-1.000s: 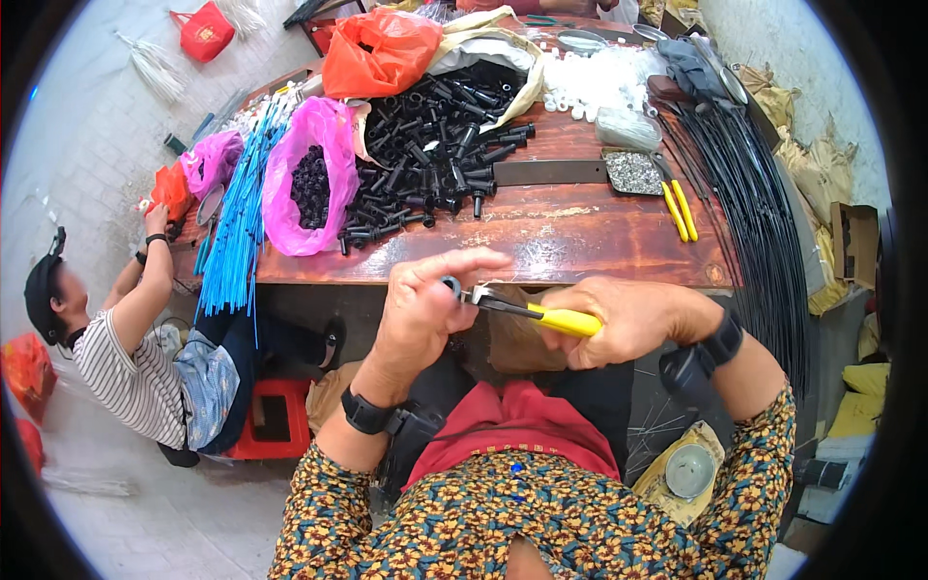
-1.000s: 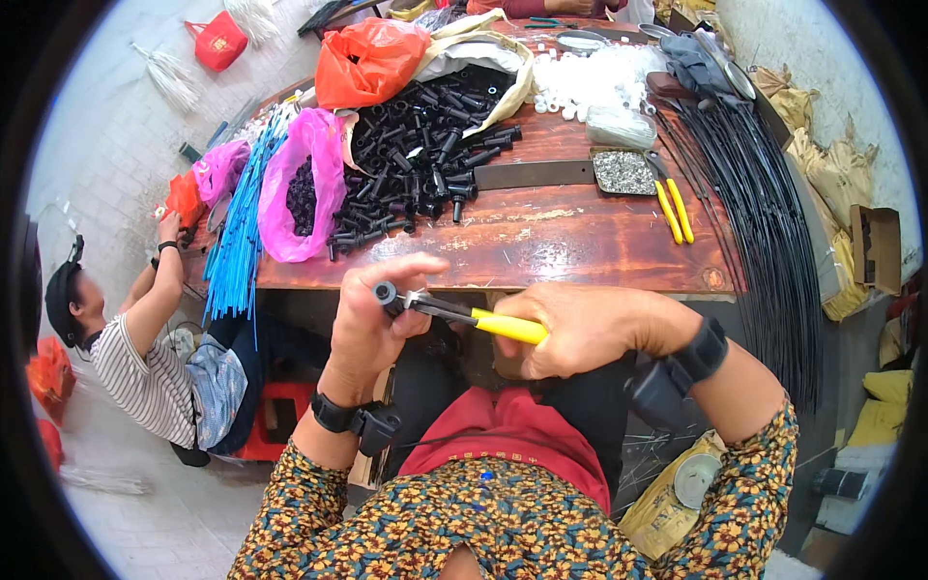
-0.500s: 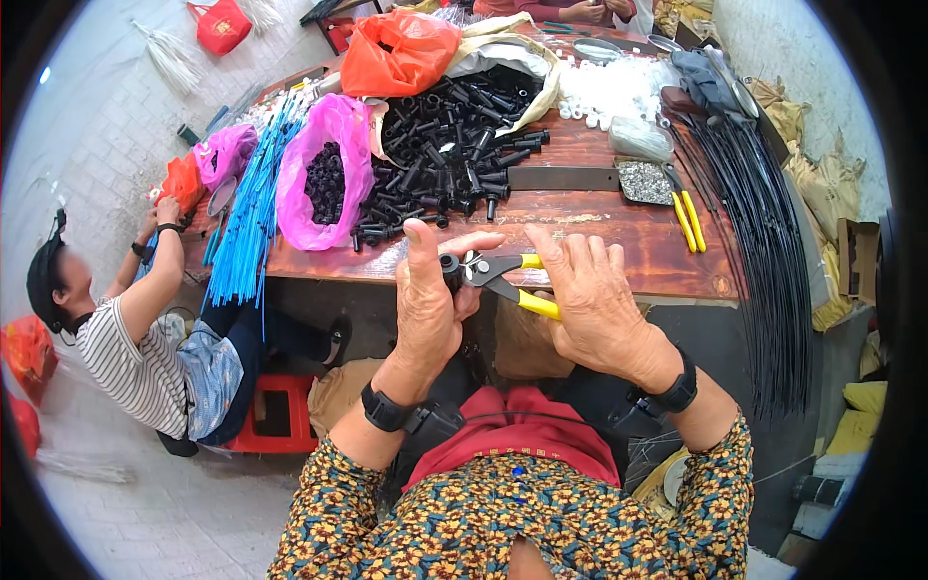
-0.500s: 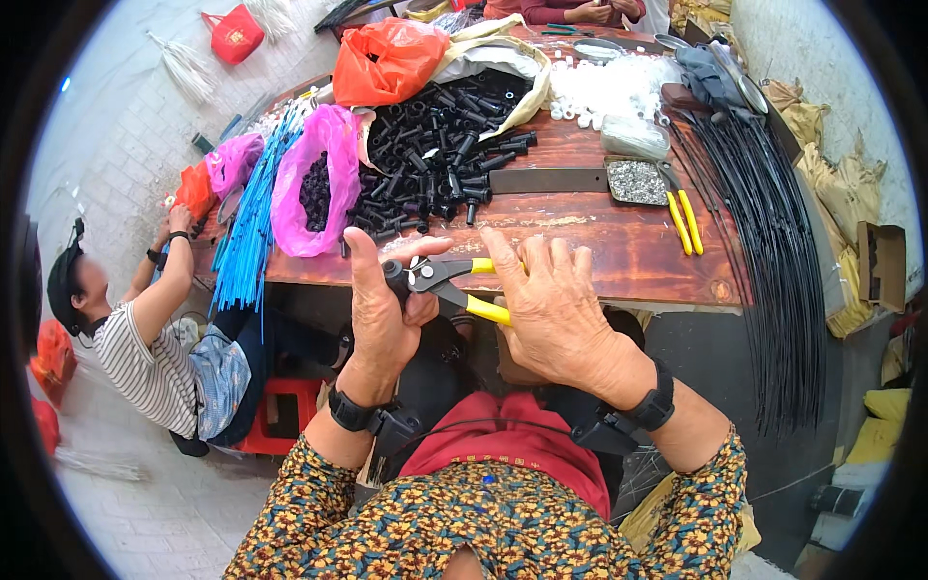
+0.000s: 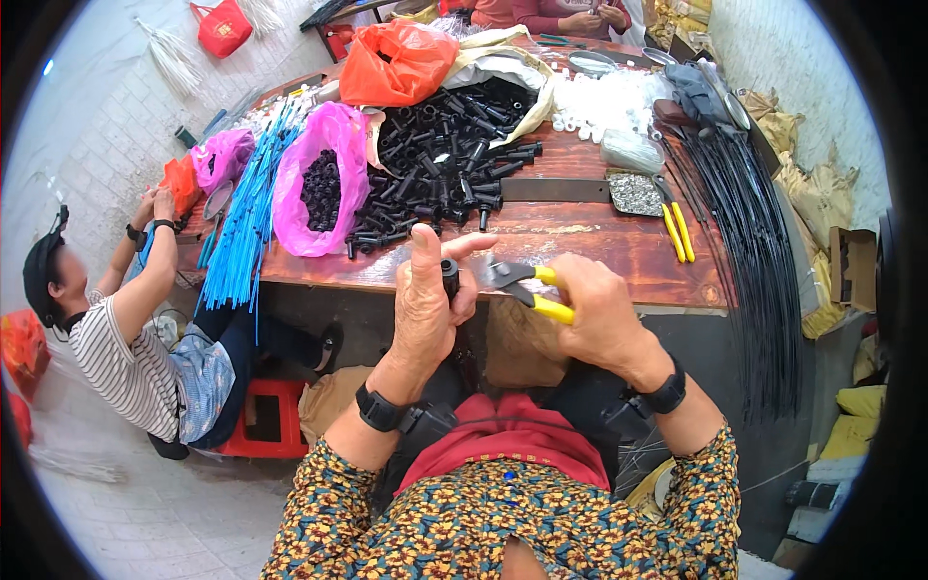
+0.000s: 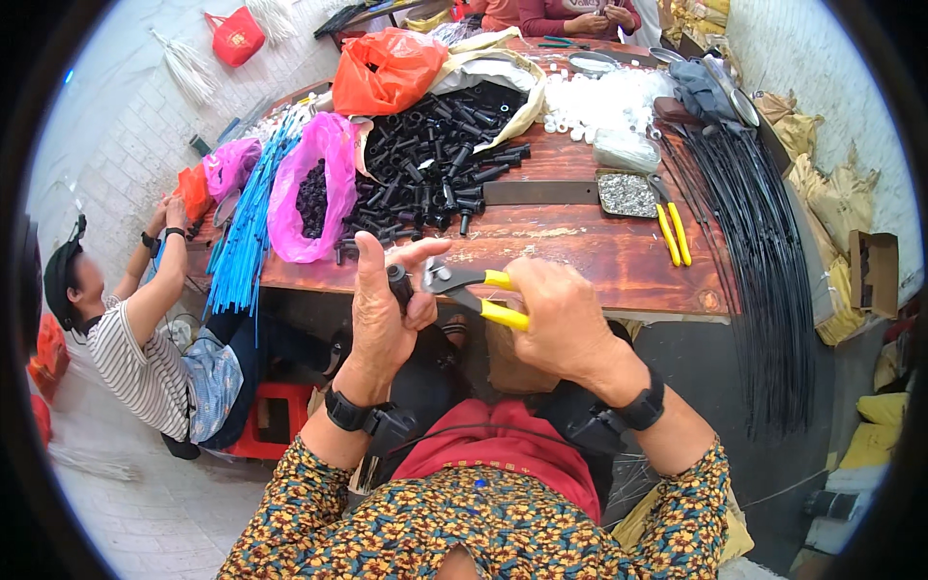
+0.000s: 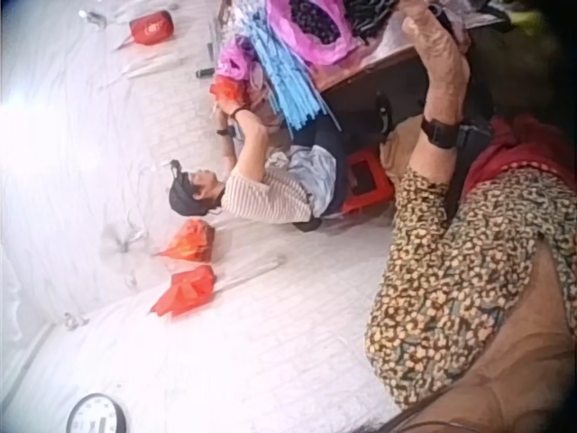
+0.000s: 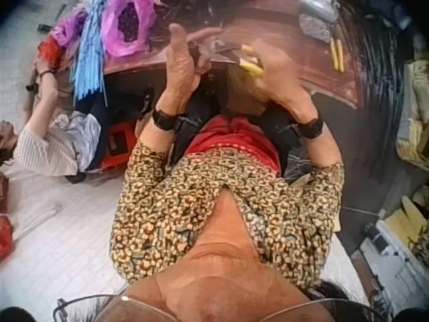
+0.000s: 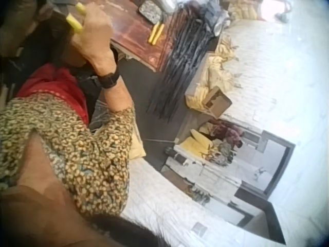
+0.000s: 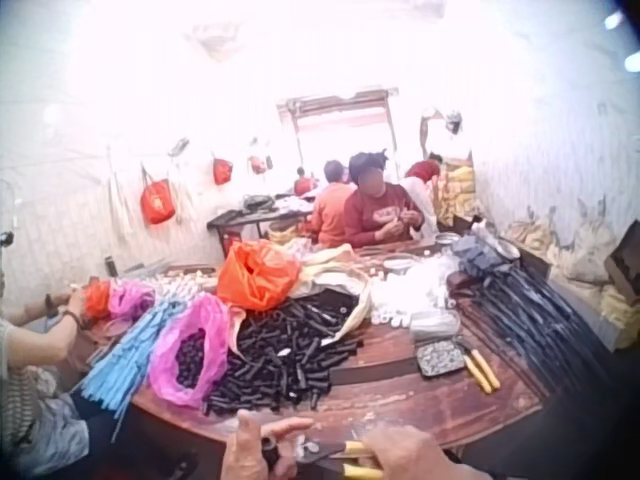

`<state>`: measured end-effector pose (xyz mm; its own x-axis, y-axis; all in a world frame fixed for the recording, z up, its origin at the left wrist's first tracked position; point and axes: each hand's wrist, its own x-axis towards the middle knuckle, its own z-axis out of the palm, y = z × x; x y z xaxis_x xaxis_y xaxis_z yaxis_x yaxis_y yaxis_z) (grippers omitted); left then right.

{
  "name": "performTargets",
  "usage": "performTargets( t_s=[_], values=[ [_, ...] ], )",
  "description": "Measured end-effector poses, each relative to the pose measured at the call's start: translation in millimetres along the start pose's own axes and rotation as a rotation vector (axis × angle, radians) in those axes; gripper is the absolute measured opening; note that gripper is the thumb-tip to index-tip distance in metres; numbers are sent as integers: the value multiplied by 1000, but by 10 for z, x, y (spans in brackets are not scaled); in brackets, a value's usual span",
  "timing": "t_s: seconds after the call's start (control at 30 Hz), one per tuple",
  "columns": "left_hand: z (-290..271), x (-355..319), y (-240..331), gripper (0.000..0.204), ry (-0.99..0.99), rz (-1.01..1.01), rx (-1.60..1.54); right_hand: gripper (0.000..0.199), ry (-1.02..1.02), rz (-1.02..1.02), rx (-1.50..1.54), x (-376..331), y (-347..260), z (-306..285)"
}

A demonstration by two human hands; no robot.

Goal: Assembling components of an umbrella, specifically attaching spokes to the center shaft and rib connectors using pliers.

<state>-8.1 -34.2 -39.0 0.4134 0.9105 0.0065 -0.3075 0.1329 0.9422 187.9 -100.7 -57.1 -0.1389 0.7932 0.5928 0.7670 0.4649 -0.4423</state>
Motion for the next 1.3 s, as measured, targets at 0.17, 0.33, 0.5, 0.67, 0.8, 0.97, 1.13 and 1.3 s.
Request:
performTargets(
  t_s=[0.17,0.33,0.5,0.67,0.8,0.97,1.13,1.3],
  values=[
    [-65,14,-55,72,-130,24,-50,22,40,300,160,21,293,-446],
    [-183,-24,-28,55,-354,136,-175,22,158,478,51,73,1208,-711],
    [-64,-50,-38,53,-403,207,-79,25,165,561,-231,140,1780,-640],
    [-95,-74,-144,54,-374,147,14,23,-13,530,-420,361,1943,-353],
    [-105,-127,-154,54,-329,84,-15,19,-75,516,-485,455,1961,-341],
    [-82,-50,-203,53,-300,111,-42,23,-171,564,-473,529,1936,-362],
    [-39,-11,-210,53,-295,116,-31,21,-168,541,-443,525,1949,-362],
    [-64,-64,-201,53,-297,110,-74,21,-138,537,-427,502,1920,-341]
  ],
)
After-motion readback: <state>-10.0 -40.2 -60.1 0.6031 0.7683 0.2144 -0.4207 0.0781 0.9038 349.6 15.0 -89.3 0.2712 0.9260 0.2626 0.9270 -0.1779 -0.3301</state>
